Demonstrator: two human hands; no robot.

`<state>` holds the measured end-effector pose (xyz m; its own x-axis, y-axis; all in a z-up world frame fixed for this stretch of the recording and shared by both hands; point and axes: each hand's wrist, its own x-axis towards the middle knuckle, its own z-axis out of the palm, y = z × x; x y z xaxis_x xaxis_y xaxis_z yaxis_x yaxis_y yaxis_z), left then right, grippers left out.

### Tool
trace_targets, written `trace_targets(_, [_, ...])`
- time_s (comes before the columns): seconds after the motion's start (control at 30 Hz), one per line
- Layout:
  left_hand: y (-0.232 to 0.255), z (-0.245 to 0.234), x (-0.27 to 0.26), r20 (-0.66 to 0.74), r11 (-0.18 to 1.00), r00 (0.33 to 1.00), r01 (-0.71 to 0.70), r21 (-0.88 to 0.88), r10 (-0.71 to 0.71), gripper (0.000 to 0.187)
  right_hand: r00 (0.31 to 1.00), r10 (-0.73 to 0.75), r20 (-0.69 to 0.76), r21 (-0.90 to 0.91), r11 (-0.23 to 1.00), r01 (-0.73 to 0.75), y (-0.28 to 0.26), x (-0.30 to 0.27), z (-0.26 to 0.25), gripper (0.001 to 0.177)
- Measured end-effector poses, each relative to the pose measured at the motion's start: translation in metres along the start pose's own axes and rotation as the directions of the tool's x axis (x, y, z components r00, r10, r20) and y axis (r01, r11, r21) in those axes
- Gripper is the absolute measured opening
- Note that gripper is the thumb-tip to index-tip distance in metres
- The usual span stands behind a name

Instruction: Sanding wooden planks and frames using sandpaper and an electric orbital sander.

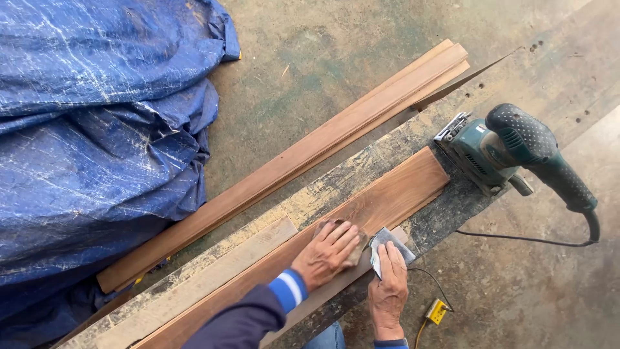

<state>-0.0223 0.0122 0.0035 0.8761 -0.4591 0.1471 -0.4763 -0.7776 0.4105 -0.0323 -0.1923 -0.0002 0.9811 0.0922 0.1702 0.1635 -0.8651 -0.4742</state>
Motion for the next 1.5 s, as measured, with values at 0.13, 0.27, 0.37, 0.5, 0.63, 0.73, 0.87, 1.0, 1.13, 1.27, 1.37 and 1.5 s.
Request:
trace_targets(0.13, [0.005,-0.017,-0.046,0.105,1.0,0.995,0.001,0.009,-0.002,0.061,0.999,-0.031,-0.024,0.006,1.0,0.031,0.006,0.0,0.002,0.046])
trace_targets(0.27, [0.003,0.013,-0.007,0.13,0.993,0.991,-0.023,0.115,0.008,0.056,0.999,0.022,-0.027,-0.007,1.0,-0.022,-0.002,0.004,0.001,0.045])
trace_targets(0.37, [0.009,0.017,0.03,0.083,0.991,0.996,-0.017,0.133,0.005,0.057,0.998,0.026,-0.054,0.0,1.0,-0.026,0.002,0.002,0.004,0.047])
trace_targets(0.5, [0.012,0.006,-0.014,0.034,0.996,0.999,0.031,0.083,-0.034,0.059,0.999,0.036,-0.013,0.031,0.999,-0.035,0.009,0.003,-0.001,0.049])
trace_targets(0.63, [0.01,-0.002,-0.089,0.058,0.996,0.995,0.074,0.043,-0.077,0.063,1.0,0.026,-0.005,0.033,0.999,-0.026,0.013,0.003,-0.004,0.054])
trace_targets(0.73, [0.005,0.004,-0.061,0.05,0.994,0.994,0.091,0.055,-0.094,0.061,1.0,-0.001,-0.025,0.043,0.999,0.002,0.016,0.004,-0.001,0.052])
trace_targets(0.87, [-0.004,0.02,0.069,-0.028,0.994,0.996,0.087,0.067,-0.085,0.06,1.0,-0.023,-0.002,0.026,0.999,0.023,0.02,0.003,0.001,0.057])
trace_targets(1.0, [-0.005,0.03,0.078,-0.052,0.99,0.992,0.122,0.076,-0.118,0.062,0.998,-0.03,0.051,0.038,0.999,0.028,0.026,0.002,-0.008,0.057])
trace_targets(1.13, [0.006,-0.024,-0.012,0.031,0.987,0.991,0.128,0.101,-0.132,0.068,0.998,-0.032,0.046,0.123,0.992,0.026,0.032,0.005,-0.009,0.056])
trace_targets(1.27, [-0.002,-0.008,-0.022,0.148,0.988,0.977,0.15,0.046,-0.155,0.067,0.994,0.08,0.081,0.096,0.992,-0.087,0.04,-0.001,-0.002,0.054])
trace_targets(1.37, [-0.004,0.017,0.043,0.043,0.989,0.993,0.105,0.105,-0.11,0.063,0.98,0.153,0.125,0.187,0.967,-0.175,0.042,0.006,-0.009,0.05])
trace_targets(1.5, [-0.009,0.025,0.118,-0.013,0.991,0.996,0.087,0.099,-0.086,0.061,0.968,0.216,0.13,0.375,0.893,-0.25,0.047,0.015,-0.029,0.046])
